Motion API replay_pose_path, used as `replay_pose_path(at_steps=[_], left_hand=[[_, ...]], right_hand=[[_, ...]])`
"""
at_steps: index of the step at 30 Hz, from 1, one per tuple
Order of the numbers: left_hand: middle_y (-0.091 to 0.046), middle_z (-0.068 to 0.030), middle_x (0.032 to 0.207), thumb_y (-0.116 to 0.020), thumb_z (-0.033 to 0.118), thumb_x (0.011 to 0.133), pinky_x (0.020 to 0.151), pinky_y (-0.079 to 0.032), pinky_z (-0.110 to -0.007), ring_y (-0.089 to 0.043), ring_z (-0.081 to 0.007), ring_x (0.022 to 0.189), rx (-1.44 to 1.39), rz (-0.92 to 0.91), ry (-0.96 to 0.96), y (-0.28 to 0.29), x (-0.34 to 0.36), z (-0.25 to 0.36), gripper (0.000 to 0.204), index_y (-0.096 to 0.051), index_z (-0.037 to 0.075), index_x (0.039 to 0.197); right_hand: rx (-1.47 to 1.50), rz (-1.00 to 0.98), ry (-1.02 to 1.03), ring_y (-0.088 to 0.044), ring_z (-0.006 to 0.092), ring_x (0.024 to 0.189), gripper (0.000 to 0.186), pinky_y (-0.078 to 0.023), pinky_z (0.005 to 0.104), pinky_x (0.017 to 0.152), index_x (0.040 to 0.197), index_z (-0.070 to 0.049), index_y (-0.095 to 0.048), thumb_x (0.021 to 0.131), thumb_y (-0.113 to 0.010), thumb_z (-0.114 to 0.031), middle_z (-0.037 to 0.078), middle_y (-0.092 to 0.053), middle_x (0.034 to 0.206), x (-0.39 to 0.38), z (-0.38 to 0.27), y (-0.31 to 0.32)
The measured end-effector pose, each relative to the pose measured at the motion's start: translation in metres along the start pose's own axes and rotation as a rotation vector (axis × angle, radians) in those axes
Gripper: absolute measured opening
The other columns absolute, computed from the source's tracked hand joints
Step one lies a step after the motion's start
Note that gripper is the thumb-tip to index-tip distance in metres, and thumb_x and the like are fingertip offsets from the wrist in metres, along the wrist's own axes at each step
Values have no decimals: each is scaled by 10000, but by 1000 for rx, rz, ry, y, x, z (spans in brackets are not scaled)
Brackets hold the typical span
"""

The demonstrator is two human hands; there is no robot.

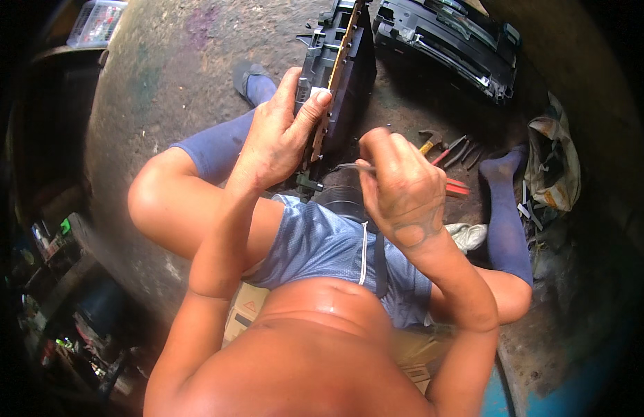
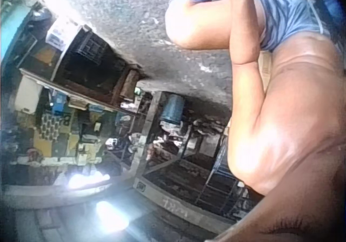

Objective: The person sits on the floor and uses a screwdriver to disassemble a black electronic device, removing screws and separating internal components. They handle the device parts, place them aside, and continue to manipulate the internal mechanisms with the screwdriver.

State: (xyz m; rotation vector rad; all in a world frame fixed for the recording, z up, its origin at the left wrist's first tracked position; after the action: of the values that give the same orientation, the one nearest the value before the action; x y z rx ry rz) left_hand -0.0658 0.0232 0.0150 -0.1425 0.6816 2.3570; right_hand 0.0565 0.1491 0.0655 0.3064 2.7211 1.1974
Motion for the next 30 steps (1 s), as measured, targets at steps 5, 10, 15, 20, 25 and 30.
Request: replay_pose_path(at_steps=[5, 10, 15, 20, 25, 30], left_hand=[[-695, -200, 750, -565, 467, 1054, 655, -536, -410, -725, -287, 716, 26, 9, -8, -3, 0, 1, 607, -465, -60, 1339], [-690, -208, 749, -590, 395, 1048, 653, -535, -418, -723, -322, 710, -14, -4, -23, -5, 2, 5, 572, -443, -57, 1367], [-689, -211, 772, -605, 394, 1034, 630, -535, -441, -734, -369, 734, 0, 9, -4, -10, -1, -4, 578, -403, -3, 1402], [-667, -368, 1046, -533, 425, 1051, 849, -520, -579, -636, -549, 1044, -3, -39, -5, -8, -9, 10, 582, -396, -23, 1397], [-688, -309, 908, -537, 402, 1062, 778, -517, -547, -677, -508, 947, 10, -13, -23, -4, -10, 13, 523, -410, -5, 1365], [-694, -315, 924, -542, 411, 1051, 790, -520, -556, -682, -510, 937, -4, -24, 14, 3, -11, 13, 553, -400, 6, 1399]], right_hand=[[299, -73, -108, -704, 272, 747, 147, -546, 371, 652, 928, -43, -767, 863, -797, -171, 131, -701, 854, -2, 7, -25], [340, -12, -173, -711, 262, 745, 112, -551, 358, 665, 904, -41, -781, 859, -789, -143, 128, -712, 825, -1, 11, -30], [403, 0, -261, -740, 216, 772, 161, -567, 335, 717, 945, -50, -796, 817, -832, -141, 120, -754, 874, 2, 12, -25], [345, 13, -217, -741, 235, 803, 144, -568, 341, 746, 958, -17, -794, 852, -796, -114, 138, -760, 911, -6, -5, -20], [228, 9, -63, -727, 266, 869, 147, -570, 360, 793, 985, -51, -779, 846, -782, -98, 124, -746, 960, -8, -10, -20], [214, 135, 130, -764, 223, 841, 289, -576, 313, 718, 1071, -18, -691, 814, -820, -47, 115, -770, 959, -8, -17, -23]])
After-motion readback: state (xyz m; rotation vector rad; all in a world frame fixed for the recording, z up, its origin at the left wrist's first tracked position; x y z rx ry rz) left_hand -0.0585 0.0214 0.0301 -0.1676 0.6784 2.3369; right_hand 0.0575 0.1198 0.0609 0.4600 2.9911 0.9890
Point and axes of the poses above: each hand's wrist, its own x-axis towards the middle knuckle, its own y-axis out of the back of the hand, z = x × y, the point moved 6 cm from there along x, towards the middle knuckle
